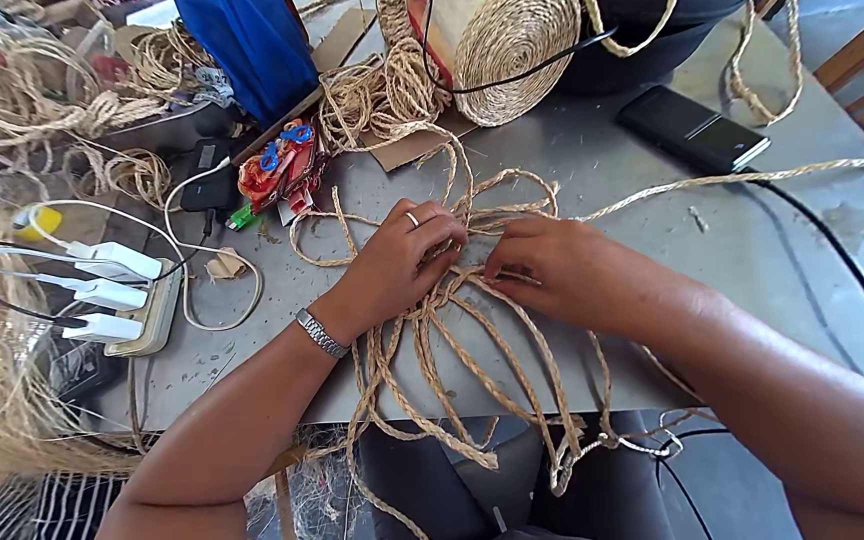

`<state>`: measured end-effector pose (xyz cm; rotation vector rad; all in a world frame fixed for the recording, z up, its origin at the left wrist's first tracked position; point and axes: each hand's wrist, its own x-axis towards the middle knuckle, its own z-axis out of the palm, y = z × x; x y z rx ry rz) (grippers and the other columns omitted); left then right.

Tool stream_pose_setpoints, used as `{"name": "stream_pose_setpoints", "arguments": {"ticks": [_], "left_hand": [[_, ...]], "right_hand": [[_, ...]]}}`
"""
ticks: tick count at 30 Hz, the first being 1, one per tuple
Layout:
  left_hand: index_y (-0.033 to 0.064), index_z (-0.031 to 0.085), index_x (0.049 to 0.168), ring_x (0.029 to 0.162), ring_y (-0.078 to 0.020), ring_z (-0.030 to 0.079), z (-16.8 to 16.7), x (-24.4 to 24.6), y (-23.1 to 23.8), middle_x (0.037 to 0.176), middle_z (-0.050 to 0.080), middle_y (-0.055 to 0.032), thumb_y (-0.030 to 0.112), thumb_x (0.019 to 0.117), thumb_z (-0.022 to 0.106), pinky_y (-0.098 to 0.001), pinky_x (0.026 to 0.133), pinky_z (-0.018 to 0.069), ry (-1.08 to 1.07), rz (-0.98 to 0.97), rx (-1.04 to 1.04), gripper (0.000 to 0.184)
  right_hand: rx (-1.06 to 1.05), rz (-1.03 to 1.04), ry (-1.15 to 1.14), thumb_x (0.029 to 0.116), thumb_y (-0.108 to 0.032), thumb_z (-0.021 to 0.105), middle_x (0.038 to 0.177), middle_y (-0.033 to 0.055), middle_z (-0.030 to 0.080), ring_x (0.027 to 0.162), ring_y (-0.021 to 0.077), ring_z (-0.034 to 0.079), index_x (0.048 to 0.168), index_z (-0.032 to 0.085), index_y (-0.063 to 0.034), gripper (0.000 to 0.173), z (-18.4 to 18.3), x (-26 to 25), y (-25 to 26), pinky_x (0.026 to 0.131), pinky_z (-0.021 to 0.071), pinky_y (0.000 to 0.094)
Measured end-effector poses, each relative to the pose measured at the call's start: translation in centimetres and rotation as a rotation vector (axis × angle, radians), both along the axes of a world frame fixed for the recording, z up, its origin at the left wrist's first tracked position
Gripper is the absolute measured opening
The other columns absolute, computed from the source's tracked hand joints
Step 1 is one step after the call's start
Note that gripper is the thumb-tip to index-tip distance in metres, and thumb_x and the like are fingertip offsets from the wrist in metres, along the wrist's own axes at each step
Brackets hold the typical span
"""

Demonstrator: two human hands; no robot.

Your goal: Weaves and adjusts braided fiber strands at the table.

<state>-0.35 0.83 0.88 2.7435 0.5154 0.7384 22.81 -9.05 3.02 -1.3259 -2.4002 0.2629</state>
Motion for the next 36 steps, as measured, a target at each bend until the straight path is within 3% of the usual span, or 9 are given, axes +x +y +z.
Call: {"name": "stream_pose_setpoints", "arguments": {"ticks": [3, 6, 9, 12, 17, 22, 27, 31, 36], "left_hand": [[0.0093, 0.075, 0.113, 0.115, -0.0223, 0.060, -0.1, -0.1, 0.1, 0.120, 0.069, -0.0061, 0.019, 0.1020, 0.059, -0.0372, 0.101, 0.0461, 0.002, -0.013, -0.007, 0.021], [0.0102, 0.075, 0.112, 0.114, -0.0216, 0.059, 0.1, 0.0, -0.3, 0.118, 0.068, -0.0056, 0.029, 0.1040, 0.057, -0.0371, 0.099, 0.0465, 0.008, 0.005, -0.017, 0.027], [0.0108, 0.073, 0.114, 0.112, -0.0228, 0.058, 0.0, 0.1, -0.5, 0.120, 0.066, -0.0063, 0.041, 0.1004, 0.062, -0.0384, 0.097, 0.0465, 0.030, 0.035, -0.011, 0.035], [0.0116, 0.073, 0.113, 0.112, -0.0229, 0.058, -0.1, 0.2, -0.5, 0.120, 0.066, -0.0058, 0.045, 0.0965, 0.067, -0.0386, 0.096, 0.0470, 0.039, 0.047, -0.003, 0.038], [0.0129, 0.073, 0.115, 0.115, -0.0227, 0.057, 0.0, 0.1, -0.6, 0.121, 0.065, -0.0045, 0.042, 0.0967, 0.066, -0.0408, 0.098, 0.0466, 0.051, 0.060, -0.056, 0.035], [0.0141, 0.071, 0.115, 0.111, -0.0222, 0.056, 0.1, 0.1, -0.6, 0.115, 0.065, -0.0026, 0.038, 0.0999, 0.062, -0.0419, 0.095, 0.0458, 0.045, 0.050, -0.072, 0.030], [0.0185, 0.072, 0.112, 0.109, -0.0217, 0.055, 0.0, -0.1, -0.4, 0.109, 0.065, 0.0005, 0.031, 0.1017, 0.058, -0.0444, 0.093, 0.0429, 0.029, -0.020, -0.071, 0.021], [0.0186, 0.075, 0.107, 0.109, -0.0188, 0.056, 0.0, -0.4, 0.0, 0.105, 0.067, 0.0027, 0.029, 0.1008, 0.060, -0.0425, 0.096, 0.0416, 0.013, -0.037, -0.117, 0.019], [0.0185, 0.076, 0.105, 0.106, -0.0185, 0.056, -0.3, -0.2, 0.0, 0.102, 0.067, 0.0024, 0.040, 0.1030, 0.058, -0.0419, 0.095, 0.0415, -0.020, 0.013, -0.118, 0.028]], "right_hand": [[-0.012, -0.011, -0.013, 0.0903, -0.015, 0.074, 0.094, 0.0059, 0.067, 0.085, 0.0201, 0.066, 0.096, 0.076, -0.0106, 0.008, 0.2, 0.0, -0.1, 0.077, 0.0573, 0.0392], [-0.004, -0.010, -0.020, 0.0900, -0.015, 0.075, 0.093, 0.0060, 0.067, 0.084, 0.0194, 0.066, 0.092, 0.076, -0.0097, 0.006, 0.2, 0.0, -0.1, 0.076, 0.0570, 0.0384], [-0.002, -0.021, -0.022, 0.0903, -0.015, 0.074, 0.092, 0.0062, 0.067, 0.084, 0.0199, 0.066, 0.089, 0.074, -0.0090, 0.006, 0.0, -0.1, -0.1, 0.075, 0.0569, 0.0392], [0.025, -0.024, -0.037, 0.0884, -0.013, 0.072, 0.093, 0.0081, 0.066, 0.084, 0.0228, 0.066, 0.086, 0.071, -0.0067, 0.007, -0.2, -0.4, -0.1, 0.073, 0.0569, 0.0419], [0.063, -0.020, -0.025, 0.0868, -0.012, 0.069, 0.089, 0.0095, 0.063, 0.078, 0.0229, 0.064, 0.087, 0.067, -0.0050, 0.007, -0.4, -0.5, 0.1, 0.067, 0.0551, 0.0401], [0.039, -0.056, 0.008, 0.0913, -0.010, 0.068, 0.082, 0.0051, 0.065, 0.072, 0.0180, 0.065, 0.093, 0.068, -0.0064, 0.004, 0.7, -0.6, -0.2, 0.064, 0.0557, 0.0371], [0.051, -0.065, 0.080, 0.0983, -0.013, 0.060, 0.073, 0.0006, 0.062, 0.061, 0.0122, 0.059, 0.098, 0.066, -0.0094, 0.008, 0.5, -0.6, 0.5, 0.055, 0.0508, 0.0316], [-0.008, -0.037, 0.209, 0.1008, -0.014, 0.060, 0.081, 0.0020, 0.069, 0.066, 0.0095, 0.065, 0.112, 0.063, -0.0074, 0.014, 0.1, -0.3, 1.2, 0.063, 0.0562, 0.0286], [-0.071, -0.038, 0.318, 0.1024, -0.012, 0.060, 0.091, 0.0036, 0.073, 0.075, 0.0096, 0.072, 0.115, 0.059, -0.0067, 0.014, -0.1, -0.3, 1.7, 0.070, 0.0622, 0.0283]]}}
